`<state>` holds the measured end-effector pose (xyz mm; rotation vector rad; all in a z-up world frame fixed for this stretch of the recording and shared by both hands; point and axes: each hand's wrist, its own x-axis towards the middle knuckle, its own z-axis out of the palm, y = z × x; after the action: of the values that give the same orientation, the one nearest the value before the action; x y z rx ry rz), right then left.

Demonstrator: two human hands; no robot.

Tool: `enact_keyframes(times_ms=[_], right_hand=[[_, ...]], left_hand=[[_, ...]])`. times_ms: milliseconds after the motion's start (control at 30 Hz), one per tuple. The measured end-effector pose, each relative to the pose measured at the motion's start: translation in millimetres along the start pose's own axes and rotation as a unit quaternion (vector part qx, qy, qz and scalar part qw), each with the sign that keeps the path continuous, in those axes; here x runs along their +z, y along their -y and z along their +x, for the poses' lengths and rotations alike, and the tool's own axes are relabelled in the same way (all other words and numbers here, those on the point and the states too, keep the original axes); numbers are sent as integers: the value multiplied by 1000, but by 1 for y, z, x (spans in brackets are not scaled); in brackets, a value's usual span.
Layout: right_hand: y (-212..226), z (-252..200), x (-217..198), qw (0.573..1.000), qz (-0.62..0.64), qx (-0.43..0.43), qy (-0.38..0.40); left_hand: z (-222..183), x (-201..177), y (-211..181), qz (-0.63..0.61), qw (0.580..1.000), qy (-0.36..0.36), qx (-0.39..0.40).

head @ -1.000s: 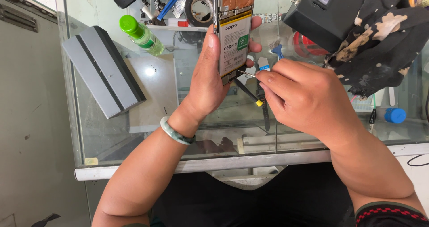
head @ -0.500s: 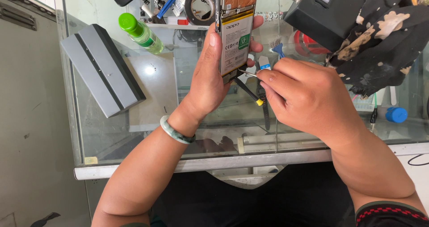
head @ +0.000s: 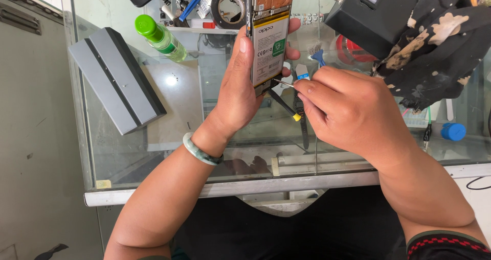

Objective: Removing small screws from the internal chassis of a smartphone using a precision screwdriver during a repair process.

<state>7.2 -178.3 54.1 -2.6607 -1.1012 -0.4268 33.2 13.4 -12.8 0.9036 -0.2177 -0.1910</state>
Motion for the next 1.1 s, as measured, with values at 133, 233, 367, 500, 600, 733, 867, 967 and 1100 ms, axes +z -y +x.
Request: enact_keyframes(times_ms=[133,233,367,500,600,733,867,967,1100], right_hand=[[0,-1,1,1000,-1,1,5],[0,0,1,1000,-8,-5,2],[1,-3,6,999,-20,-30,-6],[-2,-5,14,998,18,-54,-29],[1,-4,14,996,-5,-86,-30],[0,-6,15,996,-7,-86,-19],[-2,-10,19,996,-17,-85,-3],[-2,-10,21,998,-1,-62,6],[0,-11,22,998,48,-10,40]], left_hand=[[0,0,0,-5,1000,-3,-6],[-2,2,-2,29,1000,-4,0],[-3,2,1,56,998,-3,-3],[-3,4,-2,62,998,-10,-6],[-5,7,-4,82,996,-15,-4],[-8,14,-12,124,992,-17,-16],[-10,19,-12,172,985,-34,-1],[-10,19,-10,180,983,-38,8],[-11,17,-4,196,980,-20,-3]])
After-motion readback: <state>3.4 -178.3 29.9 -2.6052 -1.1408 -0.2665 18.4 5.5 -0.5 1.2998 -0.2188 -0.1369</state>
